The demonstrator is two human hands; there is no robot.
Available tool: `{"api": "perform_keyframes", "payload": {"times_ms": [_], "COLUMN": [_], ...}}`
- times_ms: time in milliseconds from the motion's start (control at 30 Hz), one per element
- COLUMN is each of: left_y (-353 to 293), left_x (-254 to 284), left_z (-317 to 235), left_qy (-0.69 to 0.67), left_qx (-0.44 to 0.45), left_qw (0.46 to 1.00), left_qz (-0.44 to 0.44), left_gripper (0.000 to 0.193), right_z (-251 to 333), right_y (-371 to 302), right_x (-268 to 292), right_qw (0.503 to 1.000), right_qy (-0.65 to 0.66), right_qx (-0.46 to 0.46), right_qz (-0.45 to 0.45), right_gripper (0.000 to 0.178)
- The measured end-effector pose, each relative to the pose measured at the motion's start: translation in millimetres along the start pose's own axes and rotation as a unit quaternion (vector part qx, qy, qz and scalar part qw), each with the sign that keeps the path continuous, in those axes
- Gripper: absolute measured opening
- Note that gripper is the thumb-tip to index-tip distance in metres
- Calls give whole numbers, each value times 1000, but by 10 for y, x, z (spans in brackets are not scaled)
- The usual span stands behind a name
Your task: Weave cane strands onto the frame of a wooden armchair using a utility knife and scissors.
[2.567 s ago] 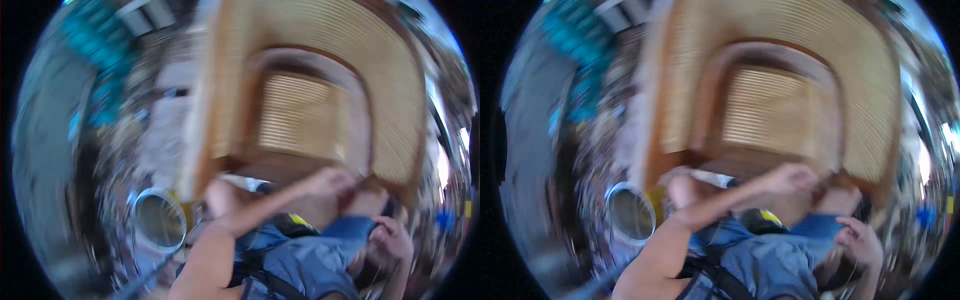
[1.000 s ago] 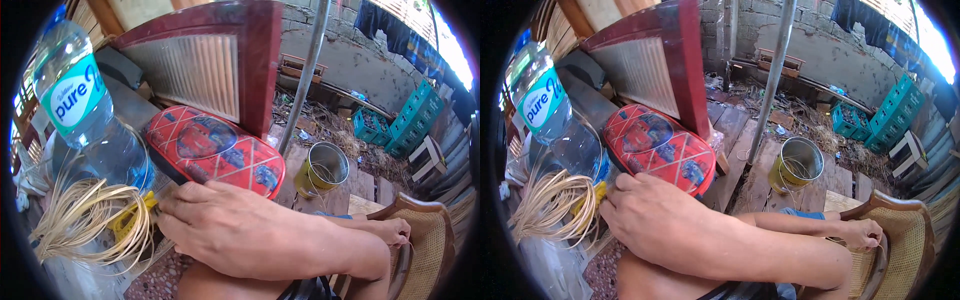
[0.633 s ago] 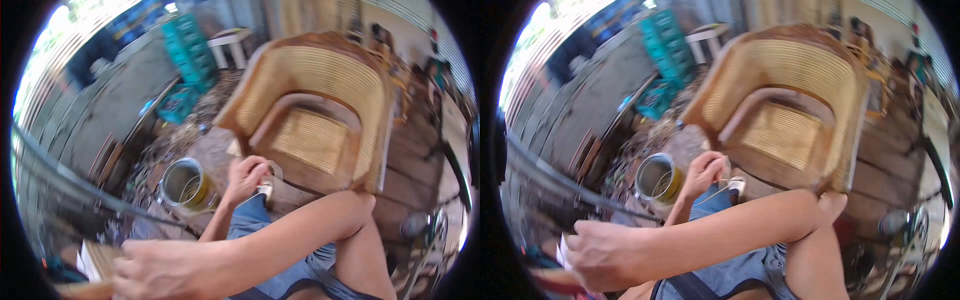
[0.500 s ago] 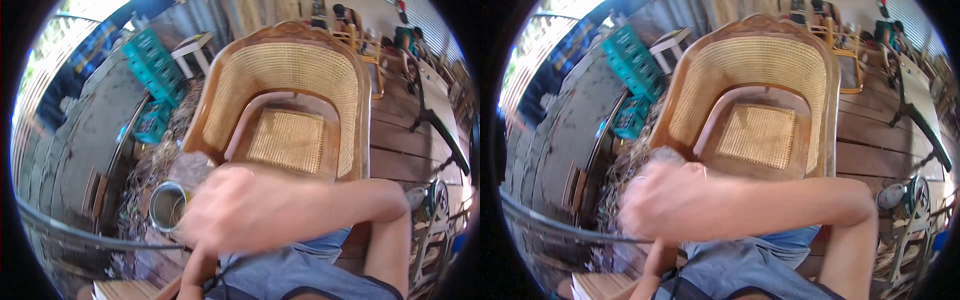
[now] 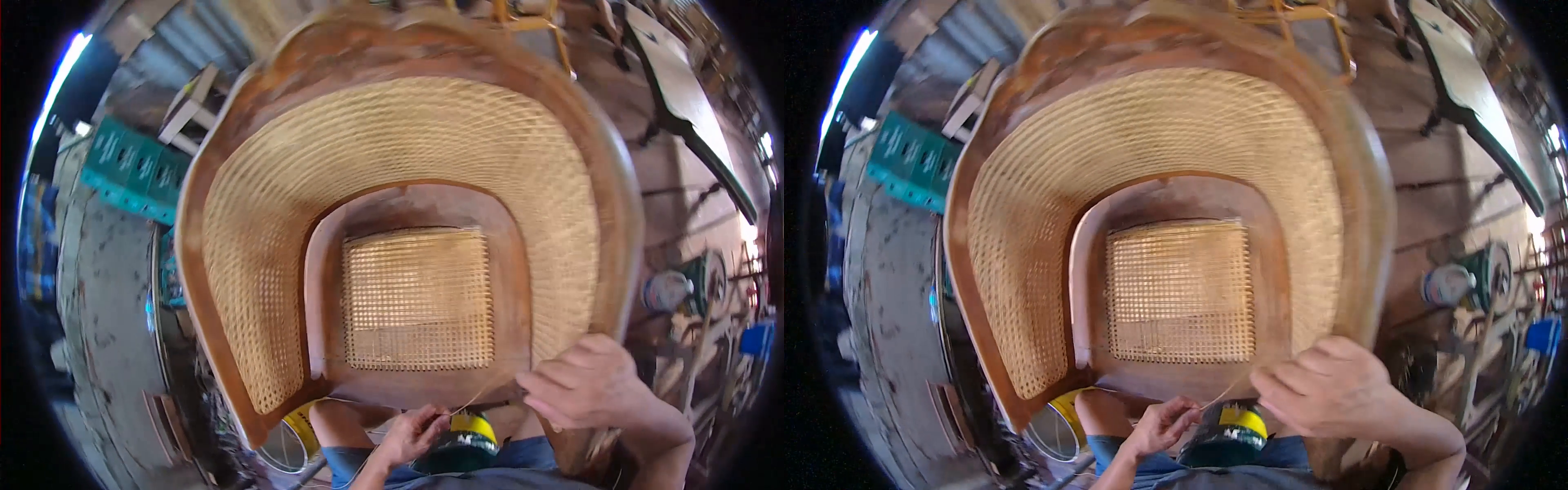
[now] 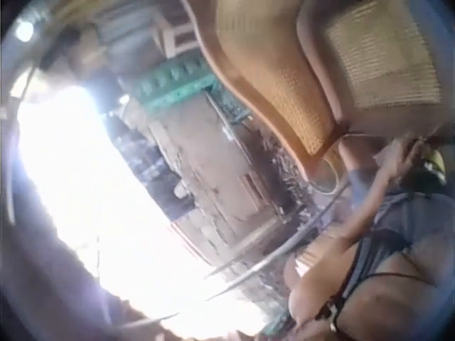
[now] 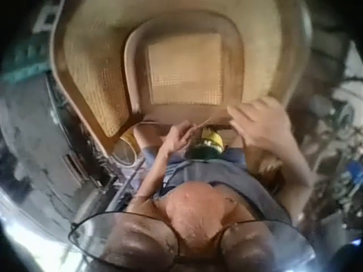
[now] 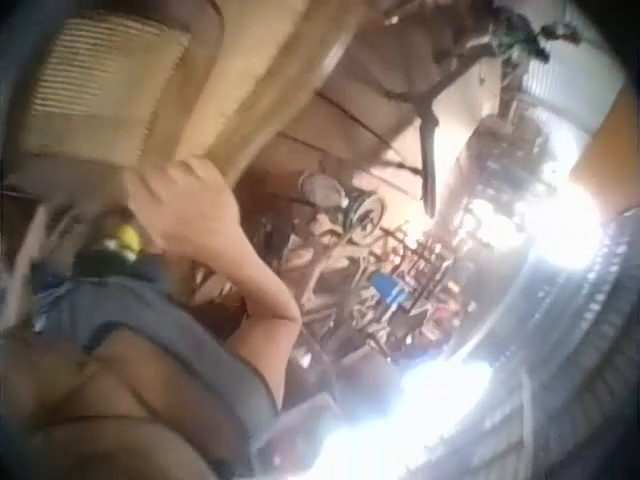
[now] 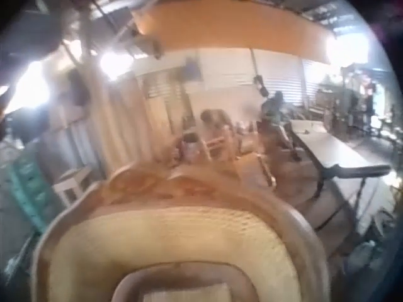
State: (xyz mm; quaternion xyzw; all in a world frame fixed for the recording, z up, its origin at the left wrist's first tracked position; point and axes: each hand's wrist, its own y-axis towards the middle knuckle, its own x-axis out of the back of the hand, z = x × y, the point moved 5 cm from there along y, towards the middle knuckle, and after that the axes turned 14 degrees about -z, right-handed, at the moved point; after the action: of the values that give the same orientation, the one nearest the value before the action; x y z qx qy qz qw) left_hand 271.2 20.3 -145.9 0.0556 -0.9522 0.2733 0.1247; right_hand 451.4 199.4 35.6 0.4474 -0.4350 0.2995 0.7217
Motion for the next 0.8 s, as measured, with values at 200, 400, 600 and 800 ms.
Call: {"api": "perform_keyframes", "payload": {"times_ms": [200, 400, 600, 800], "left_y": [-385, -918, -790, -1108], "left_x": [-93, -78, -439, -1197], "left_z": [-806, -2372, -2633, -2923], "left_qy": [158, 345, 290, 353], "left_qx": [-53, -105, -212, -216], "left_qw": [980, 905, 882, 781], "left_qz": [107, 225, 306, 468], "left_gripper": [18, 21, 23, 19], "right_z": [-87, 447, 1411, 3526], "right_y": [-94, -651, -2115, -3261], "right_x": [-123, 771, 2071, 2690], "right_qw": [995, 894, 738, 343], "right_qy": [90, 195, -52, -345], "right_qx": [-39, -345, -600, -713], "right_qz": [19, -211, -305, -505], "right_gripper": [33, 23, 13, 16]}}
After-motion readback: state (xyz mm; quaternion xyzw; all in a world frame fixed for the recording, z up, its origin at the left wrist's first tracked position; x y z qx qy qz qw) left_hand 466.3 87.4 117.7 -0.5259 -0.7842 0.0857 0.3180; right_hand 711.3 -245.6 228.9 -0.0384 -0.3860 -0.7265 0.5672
